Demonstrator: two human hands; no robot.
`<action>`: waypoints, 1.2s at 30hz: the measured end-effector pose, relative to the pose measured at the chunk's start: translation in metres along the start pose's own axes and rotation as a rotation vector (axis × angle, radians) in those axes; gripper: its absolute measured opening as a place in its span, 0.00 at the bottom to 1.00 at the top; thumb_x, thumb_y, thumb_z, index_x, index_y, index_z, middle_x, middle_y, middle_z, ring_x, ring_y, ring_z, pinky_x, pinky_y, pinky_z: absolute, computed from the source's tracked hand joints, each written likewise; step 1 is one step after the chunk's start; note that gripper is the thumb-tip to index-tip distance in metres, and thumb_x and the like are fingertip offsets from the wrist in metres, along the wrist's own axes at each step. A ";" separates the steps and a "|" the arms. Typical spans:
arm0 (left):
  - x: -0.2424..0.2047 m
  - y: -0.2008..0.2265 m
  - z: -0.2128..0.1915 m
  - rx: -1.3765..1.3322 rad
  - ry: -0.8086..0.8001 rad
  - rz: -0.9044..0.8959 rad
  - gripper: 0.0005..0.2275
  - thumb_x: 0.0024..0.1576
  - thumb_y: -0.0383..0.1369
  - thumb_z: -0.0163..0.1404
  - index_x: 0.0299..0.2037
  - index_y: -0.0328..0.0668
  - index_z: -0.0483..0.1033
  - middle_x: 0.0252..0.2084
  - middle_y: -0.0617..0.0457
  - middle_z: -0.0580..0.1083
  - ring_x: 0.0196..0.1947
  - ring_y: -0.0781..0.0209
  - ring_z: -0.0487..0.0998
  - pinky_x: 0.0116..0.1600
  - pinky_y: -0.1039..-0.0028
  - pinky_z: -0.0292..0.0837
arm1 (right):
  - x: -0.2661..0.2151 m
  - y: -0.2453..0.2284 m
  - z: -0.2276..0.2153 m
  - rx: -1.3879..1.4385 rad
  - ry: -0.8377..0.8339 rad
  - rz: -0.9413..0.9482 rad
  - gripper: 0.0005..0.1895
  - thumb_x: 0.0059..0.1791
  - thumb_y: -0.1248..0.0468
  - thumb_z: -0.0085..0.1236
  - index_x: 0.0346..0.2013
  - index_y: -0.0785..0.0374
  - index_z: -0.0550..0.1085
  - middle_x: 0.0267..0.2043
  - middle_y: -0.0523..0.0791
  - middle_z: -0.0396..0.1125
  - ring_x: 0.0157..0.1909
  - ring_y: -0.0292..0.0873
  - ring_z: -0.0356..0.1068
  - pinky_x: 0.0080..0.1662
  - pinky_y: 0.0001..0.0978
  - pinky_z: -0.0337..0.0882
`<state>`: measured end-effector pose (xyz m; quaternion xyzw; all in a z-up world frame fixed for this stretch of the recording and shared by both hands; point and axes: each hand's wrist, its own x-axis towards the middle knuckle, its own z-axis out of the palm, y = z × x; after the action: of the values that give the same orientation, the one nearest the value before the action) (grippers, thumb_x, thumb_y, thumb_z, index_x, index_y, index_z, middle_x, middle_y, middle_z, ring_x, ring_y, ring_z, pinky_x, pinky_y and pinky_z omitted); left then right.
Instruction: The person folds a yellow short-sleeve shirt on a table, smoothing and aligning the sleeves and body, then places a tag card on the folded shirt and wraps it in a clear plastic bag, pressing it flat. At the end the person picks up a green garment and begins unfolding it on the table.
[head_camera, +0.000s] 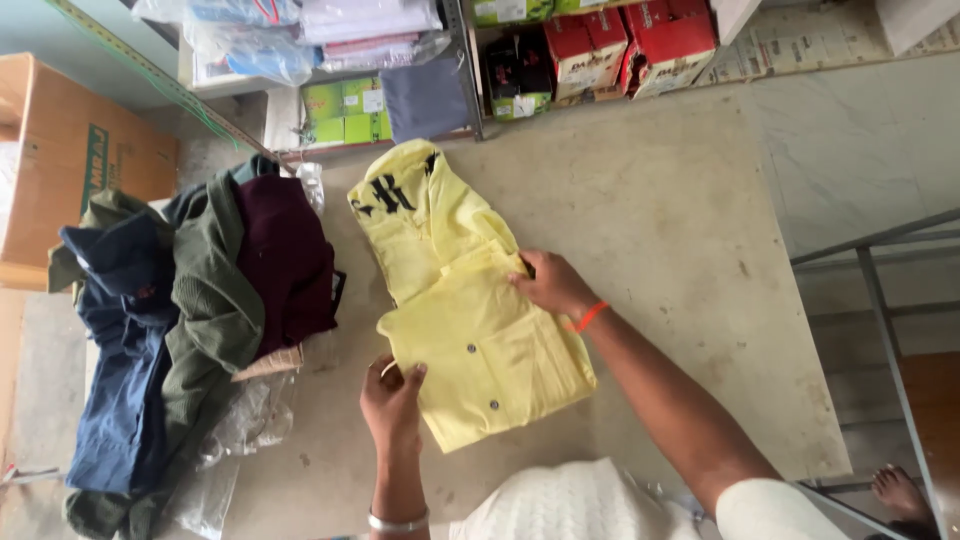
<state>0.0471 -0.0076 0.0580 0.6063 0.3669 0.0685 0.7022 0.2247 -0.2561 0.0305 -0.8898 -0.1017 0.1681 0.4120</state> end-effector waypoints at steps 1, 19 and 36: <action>0.000 -0.004 -0.006 -0.002 -0.003 0.007 0.18 0.53 0.21 0.57 0.54 0.29 0.71 0.44 0.45 0.79 0.41 0.63 0.79 0.48 0.75 0.74 | 0.001 0.004 0.001 0.000 0.006 -0.005 0.17 0.49 0.54 0.61 0.43 0.63 0.76 0.36 0.50 0.75 0.38 0.51 0.75 0.42 0.42 0.72; 0.044 -0.017 -0.013 -0.059 0.100 -0.114 0.16 0.63 0.29 0.51 0.59 0.27 0.70 0.50 0.48 0.78 0.44 0.62 0.77 0.46 0.71 0.72 | 0.002 0.005 0.002 0.256 0.022 -0.021 0.12 0.50 0.61 0.61 0.44 0.66 0.78 0.26 0.49 0.72 0.28 0.35 0.63 0.34 0.33 0.69; 0.068 -0.034 -0.002 0.323 0.076 0.122 0.16 0.55 0.29 0.56 0.52 0.32 0.76 0.42 0.46 0.83 0.40 0.61 0.83 0.45 0.71 0.77 | -0.012 -0.002 0.005 -0.118 0.411 -0.247 0.28 0.46 0.53 0.65 0.51 0.71 0.73 0.42 0.57 0.73 0.42 0.60 0.73 0.41 0.47 0.72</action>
<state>0.0832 0.0222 -0.0026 0.7294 0.3618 0.0742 0.5759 0.2116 -0.2553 0.0313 -0.9086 -0.1334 -0.0744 0.3889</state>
